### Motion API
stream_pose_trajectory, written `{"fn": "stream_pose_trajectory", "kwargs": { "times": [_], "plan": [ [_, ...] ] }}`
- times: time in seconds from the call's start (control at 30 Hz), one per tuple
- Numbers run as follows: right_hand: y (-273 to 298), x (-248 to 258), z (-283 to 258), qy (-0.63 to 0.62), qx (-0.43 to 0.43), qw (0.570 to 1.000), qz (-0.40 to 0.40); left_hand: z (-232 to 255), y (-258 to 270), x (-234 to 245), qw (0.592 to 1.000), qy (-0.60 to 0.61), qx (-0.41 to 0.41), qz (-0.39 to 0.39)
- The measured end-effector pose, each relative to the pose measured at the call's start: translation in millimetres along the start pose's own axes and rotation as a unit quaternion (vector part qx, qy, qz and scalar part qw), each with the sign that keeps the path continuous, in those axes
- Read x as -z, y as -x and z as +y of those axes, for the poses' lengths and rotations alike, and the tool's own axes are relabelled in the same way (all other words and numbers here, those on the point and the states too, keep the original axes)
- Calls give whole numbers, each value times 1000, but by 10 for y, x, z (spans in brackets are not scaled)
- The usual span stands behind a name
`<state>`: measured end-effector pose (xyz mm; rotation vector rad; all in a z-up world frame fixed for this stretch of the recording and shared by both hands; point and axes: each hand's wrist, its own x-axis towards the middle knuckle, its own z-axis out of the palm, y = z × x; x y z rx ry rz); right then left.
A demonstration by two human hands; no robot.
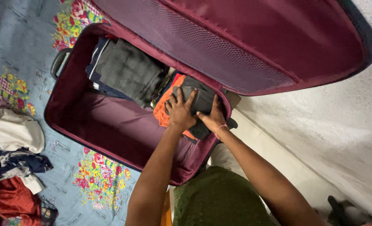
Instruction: The person folds various pieces of clothing, including a red shirt, an orange shirt, black pants, and a patterned fabric, on a bed. They then place the folded items into a maroon suitcase. The person also folds a long-sleeved orange shirt on the bed.
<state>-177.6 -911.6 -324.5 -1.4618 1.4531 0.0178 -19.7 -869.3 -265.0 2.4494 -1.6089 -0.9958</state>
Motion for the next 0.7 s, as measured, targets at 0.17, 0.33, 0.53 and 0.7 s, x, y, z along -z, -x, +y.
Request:
{"fn": "stream_pose_trajectory", "kwargs": {
  "times": [0.17, 0.33, 0.53, 0.7],
  "plan": [
    [171, 12, -6, 22, 45, 999, 20, 7, 63, 85, 1000, 20, 6, 4],
    [772, 48, -241, 16, 149, 987, 57, 97, 231, 59, 985, -102, -96, 97],
    [770, 64, -491, 155, 175, 971, 43, 116, 109, 232, 978, -149, -141, -29],
    [485, 83, -547, 238, 110, 965, -22, 145, -54, 358, 986, -105, -86, -98]
  ]
}}
